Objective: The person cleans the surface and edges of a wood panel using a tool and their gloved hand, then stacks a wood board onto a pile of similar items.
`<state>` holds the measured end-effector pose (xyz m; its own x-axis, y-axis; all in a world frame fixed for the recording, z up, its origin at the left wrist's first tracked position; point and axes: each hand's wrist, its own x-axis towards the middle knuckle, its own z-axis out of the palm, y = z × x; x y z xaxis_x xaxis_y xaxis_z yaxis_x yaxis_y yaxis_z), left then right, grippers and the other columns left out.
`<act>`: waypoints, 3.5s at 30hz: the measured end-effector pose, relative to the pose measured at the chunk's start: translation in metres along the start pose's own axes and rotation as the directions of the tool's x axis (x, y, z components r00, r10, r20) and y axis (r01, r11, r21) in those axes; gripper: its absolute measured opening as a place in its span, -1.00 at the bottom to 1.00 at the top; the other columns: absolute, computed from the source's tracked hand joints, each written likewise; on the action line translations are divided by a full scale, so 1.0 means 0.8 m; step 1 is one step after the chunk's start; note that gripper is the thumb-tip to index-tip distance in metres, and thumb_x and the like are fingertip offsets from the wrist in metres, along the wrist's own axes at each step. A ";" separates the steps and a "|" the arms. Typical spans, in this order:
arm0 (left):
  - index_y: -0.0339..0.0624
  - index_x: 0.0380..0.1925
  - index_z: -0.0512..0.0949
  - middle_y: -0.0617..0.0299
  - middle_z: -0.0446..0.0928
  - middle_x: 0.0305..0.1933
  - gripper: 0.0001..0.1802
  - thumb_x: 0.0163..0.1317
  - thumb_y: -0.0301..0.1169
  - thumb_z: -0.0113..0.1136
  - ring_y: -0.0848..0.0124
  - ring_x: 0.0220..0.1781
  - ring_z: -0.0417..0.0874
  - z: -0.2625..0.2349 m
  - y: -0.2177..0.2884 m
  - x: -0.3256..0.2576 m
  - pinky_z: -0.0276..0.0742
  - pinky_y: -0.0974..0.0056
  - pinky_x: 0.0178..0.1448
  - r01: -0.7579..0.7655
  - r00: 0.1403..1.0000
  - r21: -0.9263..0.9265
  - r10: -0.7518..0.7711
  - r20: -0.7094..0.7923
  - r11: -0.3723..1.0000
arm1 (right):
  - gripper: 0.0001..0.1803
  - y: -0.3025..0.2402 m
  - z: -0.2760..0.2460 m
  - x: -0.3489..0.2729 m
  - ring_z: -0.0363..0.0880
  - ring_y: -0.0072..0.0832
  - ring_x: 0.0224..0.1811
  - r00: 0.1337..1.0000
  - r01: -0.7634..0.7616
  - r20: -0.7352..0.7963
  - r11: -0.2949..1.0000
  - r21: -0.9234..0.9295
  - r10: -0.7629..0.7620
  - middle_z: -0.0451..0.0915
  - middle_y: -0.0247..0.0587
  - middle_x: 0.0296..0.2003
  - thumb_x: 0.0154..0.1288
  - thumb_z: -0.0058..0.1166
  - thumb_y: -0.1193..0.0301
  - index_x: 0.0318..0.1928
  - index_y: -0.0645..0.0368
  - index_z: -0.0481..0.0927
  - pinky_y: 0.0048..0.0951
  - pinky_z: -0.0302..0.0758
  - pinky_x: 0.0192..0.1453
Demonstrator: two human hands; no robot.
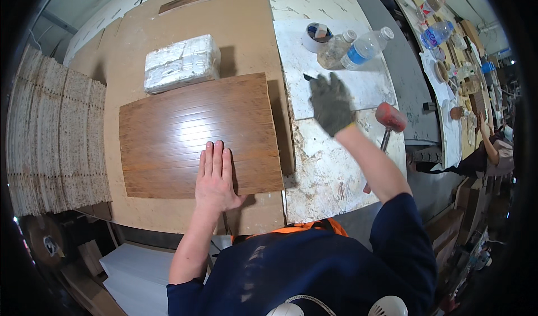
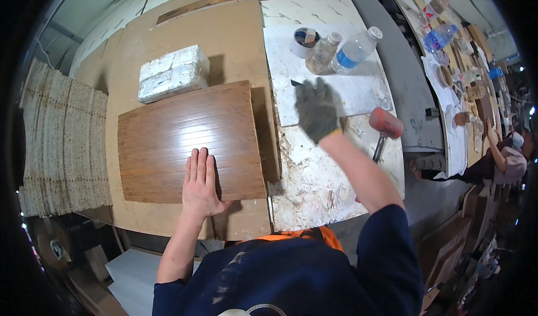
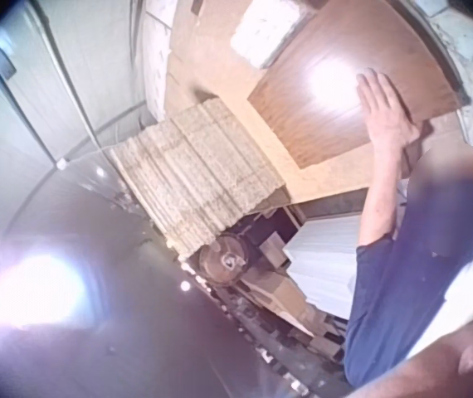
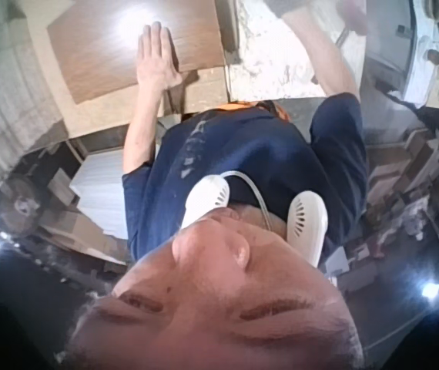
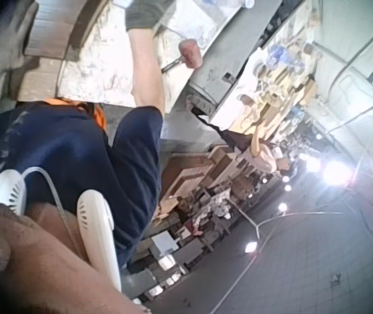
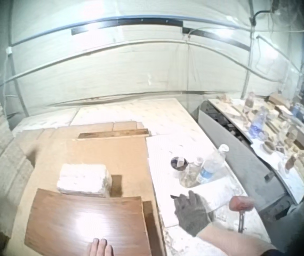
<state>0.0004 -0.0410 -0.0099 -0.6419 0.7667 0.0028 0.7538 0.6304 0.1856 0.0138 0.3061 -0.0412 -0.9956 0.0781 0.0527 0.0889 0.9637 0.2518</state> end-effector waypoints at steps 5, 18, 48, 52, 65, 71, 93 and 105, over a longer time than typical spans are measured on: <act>-0.52 0.31 0.17 -0.31 0.05 0.47 0.24 -0.37 -0.05 0.54 -0.20 0.53 -0.01 -0.006 0.000 0.000 -0.09 -0.12 0.57 0.020 0.999 -0.034 -0.019 0.040 0.999 | -0.21 -0.162 -0.062 -0.083 0.05 -0.02 0.50 0.864 0.504 -0.360 0.582 0.639 -0.353 0.10 0.19 0.43 0.39 -0.10 0.03 0.40 0.38 0.14 -0.04 -0.05 0.56; -0.51 0.35 0.07 -0.30 -0.01 0.49 0.30 -0.32 0.01 0.51 -0.21 0.55 -0.07 0.005 -0.002 -0.002 -0.13 -0.14 0.57 0.014 1.000 0.004 -0.014 0.020 1.000 | -0.04 -0.163 -0.070 0.042 -0.08 0.16 0.51 0.999 0.029 -0.052 0.807 0.590 0.002 0.06 0.33 0.42 0.31 -0.06 -0.12 0.38 0.49 0.10 0.03 -0.14 0.56; -0.27 0.05 0.48 -0.02 0.45 0.16 -0.39 0.06 -0.16 0.40 -0.03 0.16 0.45 0.015 0.104 0.028 0.42 0.01 0.16 -0.108 0.966 -0.170 0.063 -0.251 0.979 | -0.46 -0.202 0.020 -0.187 0.15 0.08 0.41 0.952 0.031 -0.224 0.660 0.751 0.210 0.37 0.05 0.28 0.22 0.04 0.26 0.17 0.28 0.50 0.05 -0.01 0.52; -0.24 -0.37 0.50 0.05 0.55 -0.24 -0.62 0.04 -0.18 0.38 0.09 -0.16 0.56 0.006 0.121 0.048 0.48 0.04 -0.13 0.086 0.986 -0.119 -0.101 -0.132 0.989 | -0.52 -0.200 0.022 -0.188 0.19 0.05 0.38 0.954 0.038 -0.200 0.574 0.818 0.223 0.38 0.04 0.27 0.24 0.01 0.33 0.15 0.26 0.50 0.02 0.02 0.51; -0.23 -0.68 0.43 -0.03 0.52 -0.60 -0.70 0.09 -0.30 0.23 -0.01 -0.54 0.59 0.012 0.108 0.073 0.52 -0.01 -0.38 0.081 0.993 -0.087 -0.088 -0.084 0.993 | -0.43 -0.198 0.013 -0.186 0.22 -0.04 0.38 0.964 0.004 -0.173 0.638 0.770 0.202 0.40 0.01 0.25 0.20 -0.01 0.32 0.24 0.25 0.43 0.01 0.00 0.52; -0.25 -0.65 0.47 -0.05 0.54 -0.59 -0.72 0.10 -0.30 0.22 -0.03 -0.52 0.61 0.010 0.108 0.075 0.54 -0.01 -0.37 0.068 0.995 -0.084 -0.074 -0.067 0.994 | -0.42 -0.196 0.009 -0.186 0.22 -0.04 0.38 0.963 0.010 -0.174 0.624 0.782 0.203 0.39 0.01 0.26 0.19 -0.01 0.34 0.25 0.25 0.42 0.02 0.00 0.52; -0.22 -0.70 0.46 -0.04 0.54 -0.64 -0.68 0.07 -0.24 0.22 -0.01 -0.57 0.61 0.004 0.109 0.079 0.55 0.02 -0.40 0.103 0.992 -0.098 -0.109 -0.059 0.990 | -0.44 -0.198 0.014 -0.185 0.22 -0.01 0.37 0.961 0.024 -0.194 0.643 0.766 0.195 0.40 0.03 0.25 0.20 -0.06 0.39 0.23 0.29 0.43 0.03 0.03 0.51; -0.25 -0.66 0.55 -0.10 0.56 -0.60 -0.68 0.11 -0.23 0.15 -0.06 -0.51 0.62 0.001 0.104 0.084 0.55 -0.01 -0.34 0.146 0.989 -0.106 -0.145 0.013 0.984 | -0.43 -0.199 0.013 -0.188 0.16 0.02 0.42 0.969 0.012 -0.169 0.651 0.759 0.179 0.36 0.02 0.30 0.20 -0.11 0.37 0.25 0.27 0.42 0.07 -0.04 0.54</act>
<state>0.0200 0.0628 0.0053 -0.7429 0.6684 -0.0373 0.6326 0.7191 0.2874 0.1490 0.1435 -0.0995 -0.9438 0.2050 0.2591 0.0225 0.8223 -0.5686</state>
